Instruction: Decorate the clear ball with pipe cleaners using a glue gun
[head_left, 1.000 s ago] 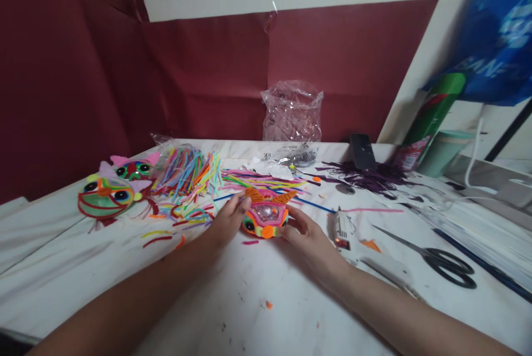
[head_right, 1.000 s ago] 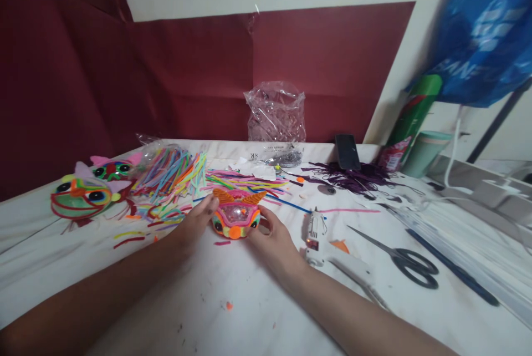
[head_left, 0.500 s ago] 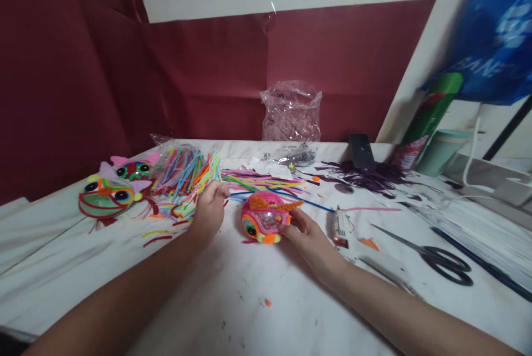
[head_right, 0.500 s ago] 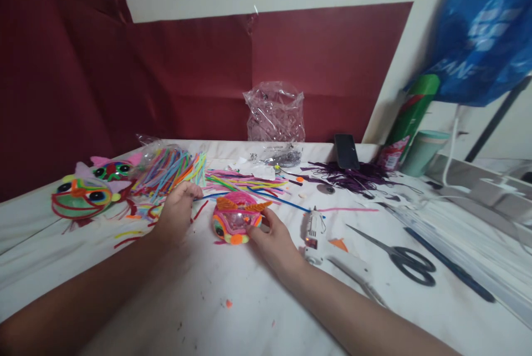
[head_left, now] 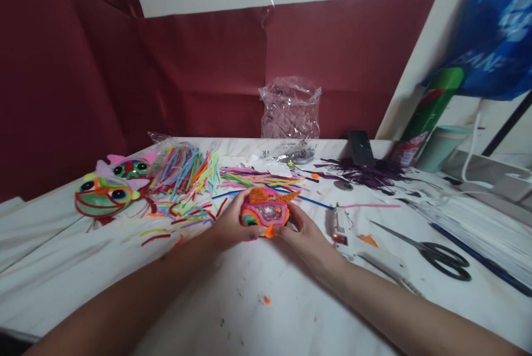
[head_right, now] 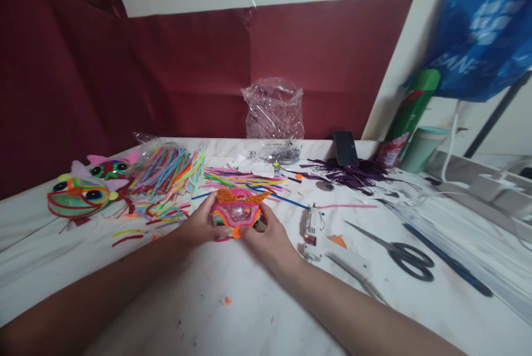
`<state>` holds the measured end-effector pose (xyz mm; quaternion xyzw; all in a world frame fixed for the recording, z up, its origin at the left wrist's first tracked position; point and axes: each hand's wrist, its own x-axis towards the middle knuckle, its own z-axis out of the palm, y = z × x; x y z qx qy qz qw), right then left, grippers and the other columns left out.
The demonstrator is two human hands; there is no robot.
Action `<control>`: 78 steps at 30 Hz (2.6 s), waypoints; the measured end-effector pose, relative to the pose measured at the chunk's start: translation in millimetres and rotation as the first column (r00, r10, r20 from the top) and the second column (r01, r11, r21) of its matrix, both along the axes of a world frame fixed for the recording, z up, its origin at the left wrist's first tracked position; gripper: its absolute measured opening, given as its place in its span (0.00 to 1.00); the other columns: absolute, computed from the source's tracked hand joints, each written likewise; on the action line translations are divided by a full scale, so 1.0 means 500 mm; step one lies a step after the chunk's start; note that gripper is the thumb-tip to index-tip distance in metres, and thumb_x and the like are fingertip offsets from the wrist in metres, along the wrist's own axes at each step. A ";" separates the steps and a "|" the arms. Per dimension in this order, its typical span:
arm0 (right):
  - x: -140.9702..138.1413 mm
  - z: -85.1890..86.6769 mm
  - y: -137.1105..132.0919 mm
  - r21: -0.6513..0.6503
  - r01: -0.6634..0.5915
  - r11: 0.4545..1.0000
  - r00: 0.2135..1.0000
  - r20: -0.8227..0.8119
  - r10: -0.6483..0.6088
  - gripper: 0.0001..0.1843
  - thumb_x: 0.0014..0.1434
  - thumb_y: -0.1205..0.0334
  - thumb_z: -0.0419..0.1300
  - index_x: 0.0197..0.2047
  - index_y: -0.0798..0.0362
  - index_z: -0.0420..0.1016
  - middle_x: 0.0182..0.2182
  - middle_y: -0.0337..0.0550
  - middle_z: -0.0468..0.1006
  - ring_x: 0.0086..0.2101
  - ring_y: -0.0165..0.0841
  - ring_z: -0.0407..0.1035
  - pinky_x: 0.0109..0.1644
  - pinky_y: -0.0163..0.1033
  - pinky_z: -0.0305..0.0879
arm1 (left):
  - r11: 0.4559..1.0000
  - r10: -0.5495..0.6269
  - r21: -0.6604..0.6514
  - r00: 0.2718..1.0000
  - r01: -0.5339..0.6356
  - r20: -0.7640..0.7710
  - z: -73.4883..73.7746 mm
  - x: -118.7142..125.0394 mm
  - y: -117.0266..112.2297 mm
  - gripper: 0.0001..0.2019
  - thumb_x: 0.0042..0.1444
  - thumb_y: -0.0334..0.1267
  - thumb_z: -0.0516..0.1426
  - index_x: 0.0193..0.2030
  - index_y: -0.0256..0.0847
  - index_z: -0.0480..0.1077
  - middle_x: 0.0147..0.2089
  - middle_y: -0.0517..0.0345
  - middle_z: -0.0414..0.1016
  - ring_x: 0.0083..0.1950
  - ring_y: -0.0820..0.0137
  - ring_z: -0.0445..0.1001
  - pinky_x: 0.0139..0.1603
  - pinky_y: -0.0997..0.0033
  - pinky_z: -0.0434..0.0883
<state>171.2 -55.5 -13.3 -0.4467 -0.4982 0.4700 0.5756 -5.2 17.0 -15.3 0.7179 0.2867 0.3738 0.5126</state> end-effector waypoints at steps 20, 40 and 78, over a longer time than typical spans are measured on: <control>-0.001 0.000 -0.003 -0.028 0.009 1.000 0.999 -0.046 -0.011 0.26 0.46 0.66 0.62 0.51 0.52 0.68 0.46 0.45 0.78 0.47 0.41 0.72 0.53 0.45 0.66 | 0.910 0.282 0.359 0.945 -0.208 -0.167 -0.006 0.014 -0.019 0.45 0.40 0.46 0.68 0.65 0.43 0.57 0.62 0.44 0.63 0.62 0.50 0.64 0.62 0.48 0.63; -0.007 -0.030 0.001 0.051 0.146 0.988 0.960 0.234 -0.154 0.24 0.43 0.58 0.60 0.46 0.53 0.67 0.36 0.45 0.80 0.38 0.42 0.74 0.41 0.43 0.71 | 0.890 0.301 0.396 0.944 -0.225 -0.139 -0.002 0.019 -0.039 0.41 0.40 0.40 0.65 0.63 0.40 0.58 0.60 0.44 0.64 0.61 0.50 0.65 0.62 0.49 0.62; -0.017 -0.040 -0.008 0.096 0.244 0.965 0.886 0.384 -0.262 0.23 0.45 0.49 0.58 0.43 0.52 0.67 0.31 0.45 0.83 0.32 0.42 0.77 0.32 0.38 0.73 | 0.922 0.352 0.134 0.932 -0.362 0.090 -0.029 0.006 -0.044 0.21 0.62 0.58 0.44 0.34 0.42 0.59 0.30 0.63 0.60 0.32 0.72 0.61 0.36 0.70 0.62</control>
